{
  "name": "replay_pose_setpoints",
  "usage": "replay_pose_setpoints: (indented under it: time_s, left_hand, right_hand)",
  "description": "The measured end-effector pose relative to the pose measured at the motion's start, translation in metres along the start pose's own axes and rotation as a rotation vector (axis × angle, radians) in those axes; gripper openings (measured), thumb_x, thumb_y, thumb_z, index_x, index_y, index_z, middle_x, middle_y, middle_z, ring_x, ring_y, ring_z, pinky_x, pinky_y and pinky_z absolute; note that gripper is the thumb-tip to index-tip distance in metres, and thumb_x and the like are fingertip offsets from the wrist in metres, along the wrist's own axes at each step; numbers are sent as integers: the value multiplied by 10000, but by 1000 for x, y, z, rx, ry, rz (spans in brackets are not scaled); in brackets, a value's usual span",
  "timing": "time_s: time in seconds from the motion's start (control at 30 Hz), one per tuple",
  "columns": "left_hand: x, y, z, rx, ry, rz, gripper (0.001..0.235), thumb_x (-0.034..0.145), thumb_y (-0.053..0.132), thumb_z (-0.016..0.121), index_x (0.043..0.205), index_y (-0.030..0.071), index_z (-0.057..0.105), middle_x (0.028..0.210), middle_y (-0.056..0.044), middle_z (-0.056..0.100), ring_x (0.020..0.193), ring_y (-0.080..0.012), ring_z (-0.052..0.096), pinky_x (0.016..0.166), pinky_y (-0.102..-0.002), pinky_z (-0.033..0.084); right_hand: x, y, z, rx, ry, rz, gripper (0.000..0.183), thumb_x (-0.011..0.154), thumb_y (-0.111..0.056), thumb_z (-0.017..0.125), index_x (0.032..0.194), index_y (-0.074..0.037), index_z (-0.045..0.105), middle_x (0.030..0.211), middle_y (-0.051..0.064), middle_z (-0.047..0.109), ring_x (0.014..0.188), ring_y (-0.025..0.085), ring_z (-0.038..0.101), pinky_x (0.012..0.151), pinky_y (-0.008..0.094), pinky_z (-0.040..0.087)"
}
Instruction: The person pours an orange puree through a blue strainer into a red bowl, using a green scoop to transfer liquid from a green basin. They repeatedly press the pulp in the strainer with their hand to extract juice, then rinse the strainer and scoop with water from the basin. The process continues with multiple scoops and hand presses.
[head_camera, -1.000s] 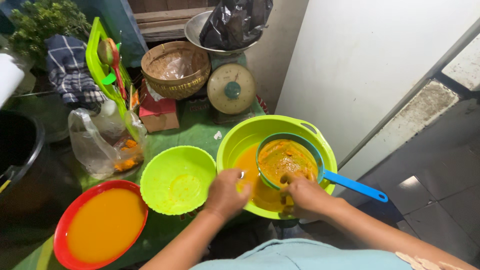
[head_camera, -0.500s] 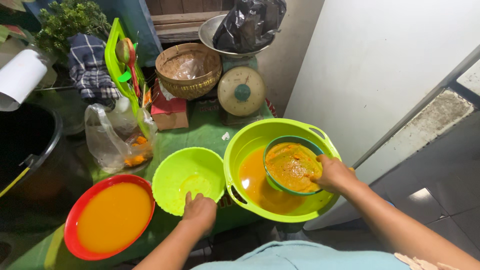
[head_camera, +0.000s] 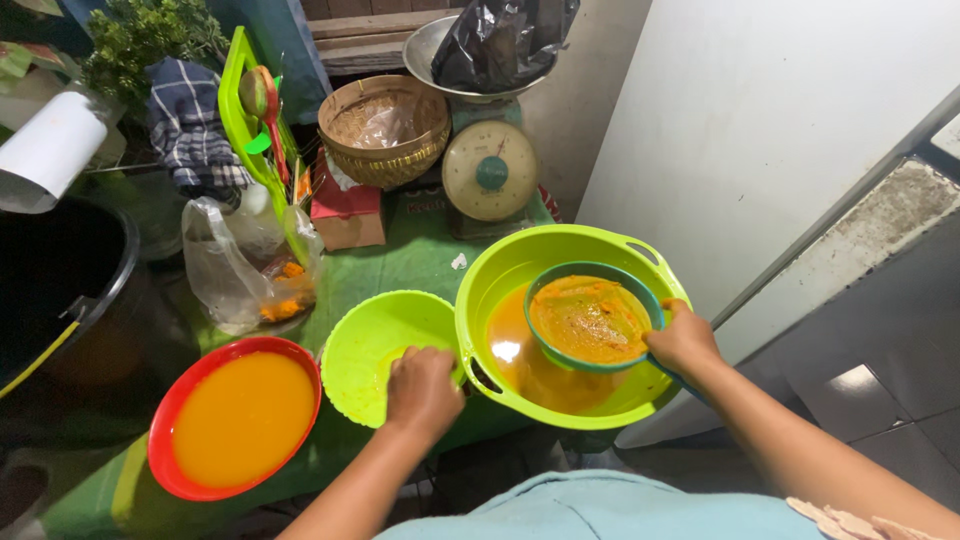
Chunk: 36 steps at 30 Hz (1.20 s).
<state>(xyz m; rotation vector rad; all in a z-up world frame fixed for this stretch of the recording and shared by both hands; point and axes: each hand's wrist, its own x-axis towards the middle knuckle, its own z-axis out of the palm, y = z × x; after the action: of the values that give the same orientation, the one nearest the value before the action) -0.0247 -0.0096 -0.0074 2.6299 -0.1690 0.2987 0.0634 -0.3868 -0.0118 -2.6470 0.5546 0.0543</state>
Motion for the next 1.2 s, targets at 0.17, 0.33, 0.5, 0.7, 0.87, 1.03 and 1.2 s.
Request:
replay_pose_setpoints:
  time_s: [0.17, 0.33, 0.5, 0.7, 0.87, 1.03, 1.2]
  left_hand:
    - [27, 70, 2, -427, -94, -282, 259, 822, 243, 688, 1002, 64, 741, 974, -191, 747, 958, -374, 728, 841, -435, 563]
    - [33, 113, 10, -705, -411, -471, 513, 828, 457, 758, 1104, 33, 677, 998, -129, 736, 928, -256, 732, 798, -379, 571]
    - [50, 119, 13, -809, -451, -487, 518, 825, 466, 776, 1087, 26, 693, 939, -105, 749, 818, -193, 691, 727, -344, 547]
    - [57, 90, 5, -922, -444, -602, 339, 907, 325, 721, 1086, 40, 682, 823, -91, 680, 644, -209, 636, 554, -365, 523]
    - [35, 67, -1, -1231, -508, -792, 262, 996, 167, 558, 1235, 63, 575, 874, -102, 660, 677, -257, 679, 589, -428, 604]
    - [16, 17, -29, -1182, -444, -885, 272, 1012, 147, 512, 1281, 184, 504, 907, -142, 649, 662, -279, 656, 614, -457, 601]
    - [-3, -32, -59, -1038, -394, -853, 177, 999, 186, 539, 1142, 113, 613, 825, -101, 649, 572, -214, 592, 521, -382, 543]
  right_hand:
    - [22, 12, 23, 592, -34, 214, 442, 797, -74, 775, 1213, 12, 657, 1008, 163, 730, 864, 255, 703, 752, 396, 558]
    - [42, -16, 45, 1050, -107, 368, 125, 860, -26, 706, 961, 38, 667, 827, 152, 638, 660, 264, 597, 554, 423, 452]
    - [27, -76, 38, 1273, -135, 445, 64, 881, -37, 632, 926, -58, 671, 824, 80, 701, 677, 226, 684, 579, 330, 486]
    - [-36, -116, 43, 1423, -393, 431, 72, 886, -71, 634, 949, -68, 667, 900, 97, 682, 784, 249, 673, 626, 356, 538]
    - [-59, -116, 47, 1249, -661, 289, 254, 902, -267, 727, 1054, -72, 670, 984, 80, 681, 922, 257, 719, 727, 354, 551]
    - [-13, -81, 56, 473, -249, 36, 530, 901, -496, 718, 1245, -95, 688, 1135, 113, 727, 1034, 251, 697, 852, 398, 540]
    - [66, -10, 81, -3, 49, -36, 794, 752, -485, 880, 1343, -39, 591, 1185, 231, 687, 1069, 392, 657, 866, 446, 517]
